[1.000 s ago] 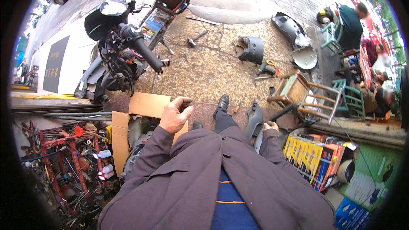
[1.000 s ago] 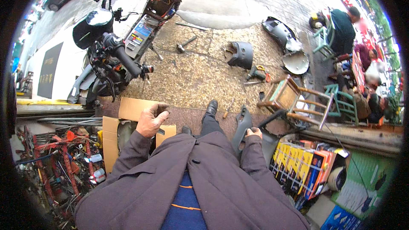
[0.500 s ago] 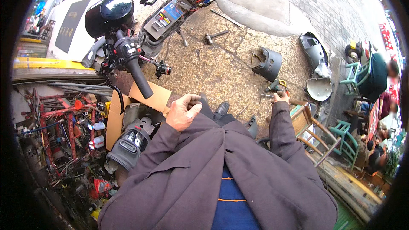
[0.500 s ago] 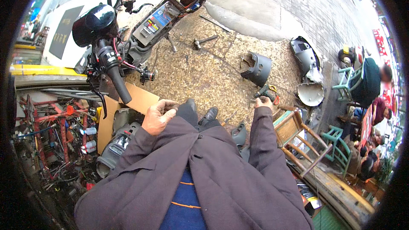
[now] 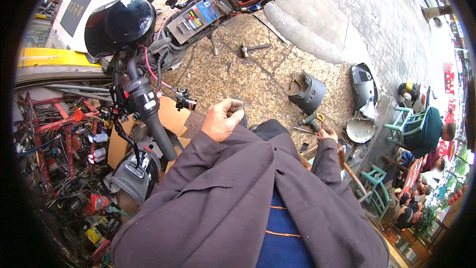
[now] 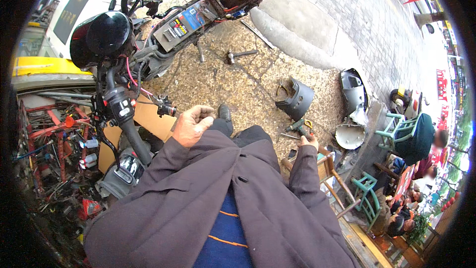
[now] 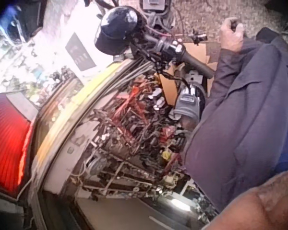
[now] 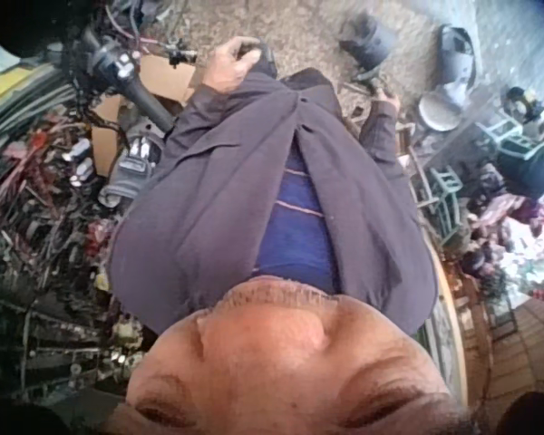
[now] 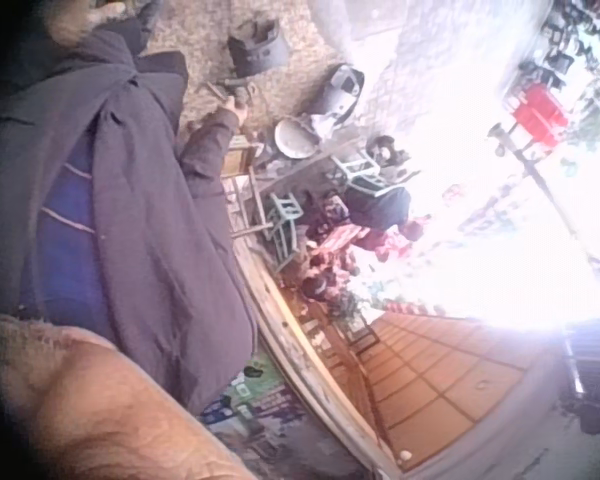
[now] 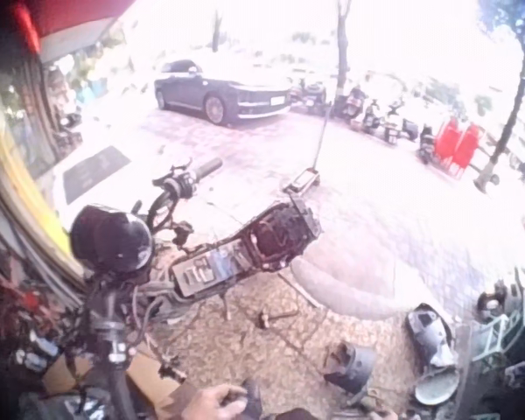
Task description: The person works on the electrical system of a disassembled scooter, connecting wires and securing a blue component. They then walk through the workshop and use a cordless drill to fasten a front fender onto the scooter.
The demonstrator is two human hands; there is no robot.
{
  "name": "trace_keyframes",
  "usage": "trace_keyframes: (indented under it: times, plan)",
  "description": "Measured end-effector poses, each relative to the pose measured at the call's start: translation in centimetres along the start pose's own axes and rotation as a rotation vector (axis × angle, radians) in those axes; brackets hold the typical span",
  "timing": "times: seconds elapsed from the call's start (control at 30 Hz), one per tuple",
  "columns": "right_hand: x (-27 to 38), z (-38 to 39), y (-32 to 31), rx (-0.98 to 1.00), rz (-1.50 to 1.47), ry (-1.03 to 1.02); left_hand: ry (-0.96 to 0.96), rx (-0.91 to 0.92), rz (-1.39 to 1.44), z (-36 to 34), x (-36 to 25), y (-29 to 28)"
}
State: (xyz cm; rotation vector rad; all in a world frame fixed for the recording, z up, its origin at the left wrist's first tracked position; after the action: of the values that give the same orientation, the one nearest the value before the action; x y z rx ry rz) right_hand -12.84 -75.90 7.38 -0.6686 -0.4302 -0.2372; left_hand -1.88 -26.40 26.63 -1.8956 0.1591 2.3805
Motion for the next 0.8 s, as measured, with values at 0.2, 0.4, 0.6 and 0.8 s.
trace_keyframes:
  times: [0.2, 0.4, 0.6, 0.8]
  plan:
    - [7.6, -3.4, 6.4, 0.055, 0.100, -0.019, -0.043, -0.172, 0.028, -1.9, 0.5, -2.1]
    - [15.2, -7.8, 14.4, 0.254, 0.267, -0.165, -0.134, -0.282, -0.048, -3.9, -0.2, -2.0]
    - [25.0, -15.1, 20.6, 0.402, 0.525, -0.437, -0.085, -0.493, -0.122, -3.9, -2.6, 0.2]
    - [35.6, -14.6, 24.7, 0.386, 0.660, -0.395, -0.091, -0.689, -0.152, 0.7, -2.8, 1.2]
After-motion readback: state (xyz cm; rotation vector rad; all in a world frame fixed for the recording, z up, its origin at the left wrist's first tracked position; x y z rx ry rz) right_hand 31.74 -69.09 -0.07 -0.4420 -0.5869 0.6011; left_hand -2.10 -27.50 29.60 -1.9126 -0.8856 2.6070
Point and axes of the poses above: each hand's wrist, its own z-axis away from the middle knuckle, its own y-axis out of the palm, x = y × z, the point moved 7 cm from there along -z, towards the middle knuckle, and after that the axes turned 13 degrees about y, right-handed, at the moved point
